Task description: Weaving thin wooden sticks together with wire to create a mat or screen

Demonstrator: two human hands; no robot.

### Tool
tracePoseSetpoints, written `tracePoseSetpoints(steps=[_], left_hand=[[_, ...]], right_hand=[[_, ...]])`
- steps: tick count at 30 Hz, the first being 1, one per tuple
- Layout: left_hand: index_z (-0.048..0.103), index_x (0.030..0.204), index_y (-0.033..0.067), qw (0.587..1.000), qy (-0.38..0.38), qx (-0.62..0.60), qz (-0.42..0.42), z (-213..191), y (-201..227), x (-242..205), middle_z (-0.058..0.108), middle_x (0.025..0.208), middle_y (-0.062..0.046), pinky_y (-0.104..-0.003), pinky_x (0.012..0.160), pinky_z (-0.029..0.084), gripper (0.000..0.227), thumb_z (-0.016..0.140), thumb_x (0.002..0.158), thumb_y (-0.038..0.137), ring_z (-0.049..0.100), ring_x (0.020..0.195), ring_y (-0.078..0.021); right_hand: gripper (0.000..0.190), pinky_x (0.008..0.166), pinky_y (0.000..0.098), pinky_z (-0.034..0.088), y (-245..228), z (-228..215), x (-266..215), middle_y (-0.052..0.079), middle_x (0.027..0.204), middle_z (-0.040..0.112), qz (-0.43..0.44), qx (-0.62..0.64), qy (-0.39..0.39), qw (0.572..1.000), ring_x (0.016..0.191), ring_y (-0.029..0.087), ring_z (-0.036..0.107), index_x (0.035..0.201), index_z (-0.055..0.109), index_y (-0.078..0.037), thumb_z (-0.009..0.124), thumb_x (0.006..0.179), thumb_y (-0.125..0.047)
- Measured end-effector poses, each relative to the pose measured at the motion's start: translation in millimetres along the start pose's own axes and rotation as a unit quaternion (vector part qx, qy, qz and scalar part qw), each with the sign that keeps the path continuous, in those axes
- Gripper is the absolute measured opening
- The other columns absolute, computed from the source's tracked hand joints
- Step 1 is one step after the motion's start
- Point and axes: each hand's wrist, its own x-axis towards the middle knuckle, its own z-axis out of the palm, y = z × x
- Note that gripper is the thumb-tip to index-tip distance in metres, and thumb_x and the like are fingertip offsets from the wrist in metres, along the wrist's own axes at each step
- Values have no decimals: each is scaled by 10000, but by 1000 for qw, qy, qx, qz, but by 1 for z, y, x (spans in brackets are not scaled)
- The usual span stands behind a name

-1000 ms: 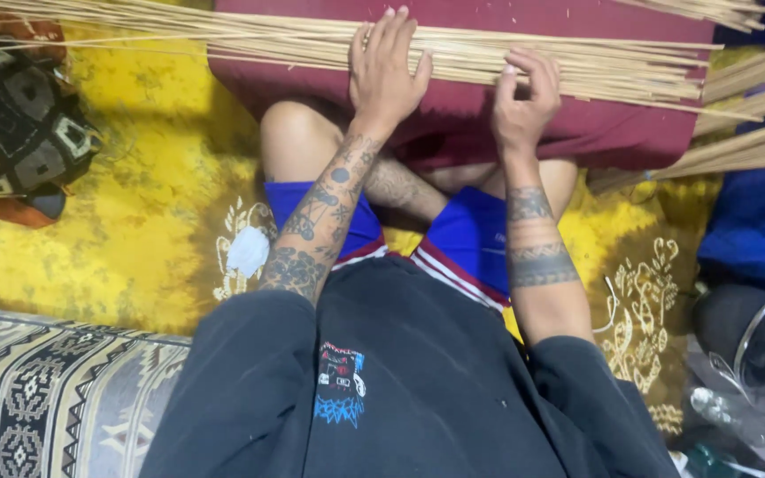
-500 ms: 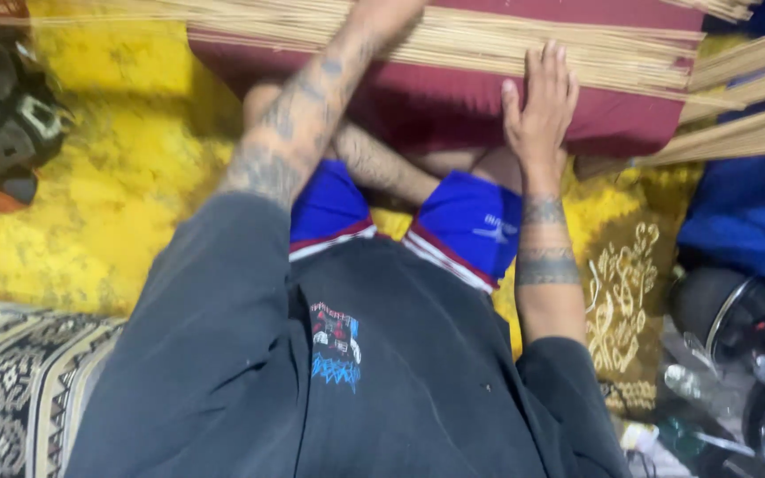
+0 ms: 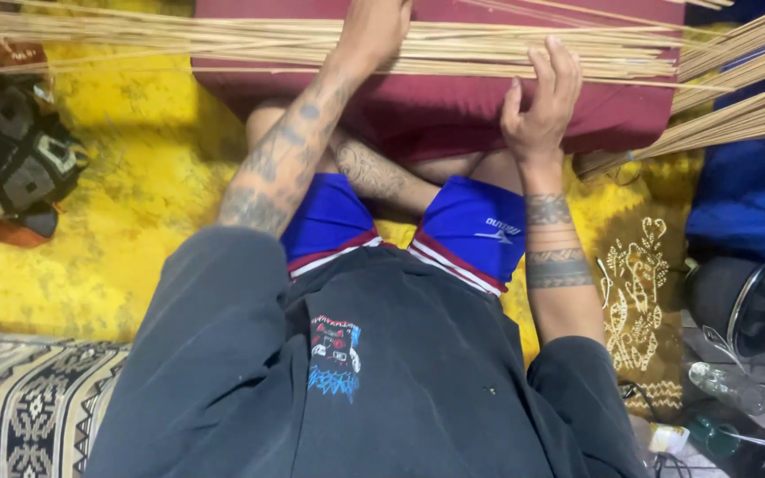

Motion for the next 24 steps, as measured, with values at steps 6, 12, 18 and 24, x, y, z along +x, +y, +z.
tracePoseSetpoints(steps=[6, 12, 18, 24], left_hand=[[665, 963, 87, 1000, -15, -1, 17, -19, 28, -17, 665, 910, -50, -390, 775, 354, 43, 634, 949, 61, 532, 876, -260], [705, 951, 62, 997, -2, 80, 2, -64, 24, -43, 686, 910, -65, -417, 790, 378, 39, 685, 930, 88, 550, 880, -266], [759, 1022, 80, 986, -52, 138, -73, -94, 7, -73, 730, 959, -56, -426, 851, 388, 148, 658, 946, 157, 629, 938, -263], [735, 1053, 105, 996, -68, 44, -30, -36, 37, -52, 693, 897, -111, -467, 808, 479, 175, 761, 916, 211, 674, 895, -336]], right_hand=[[236, 1066, 591, 304, -7, 7, 32, 131, 1126, 671, -42, -33, -92, 994, 1007, 337, 617, 1217, 655, -63, 549, 1158, -266], [167, 730, 397, 400, 31, 8, 30, 110, 911, 599, -91, 18, -164, 982, 823, 288, 548, 1077, 653, -42, 587, 1155, -173], [222, 773, 425, 350, 81, -1, 18, 73, 875, 609, -30, 14, -148, 988, 813, 290, 545, 978, 655, -77, 653, 1148, -219], [188, 725, 419, 492, 75, 19, 13, 42, 692, 570, -5, 75, -123, 990, 707, 298, 647, 1053, 743, -144, 706, 1064, -329]])
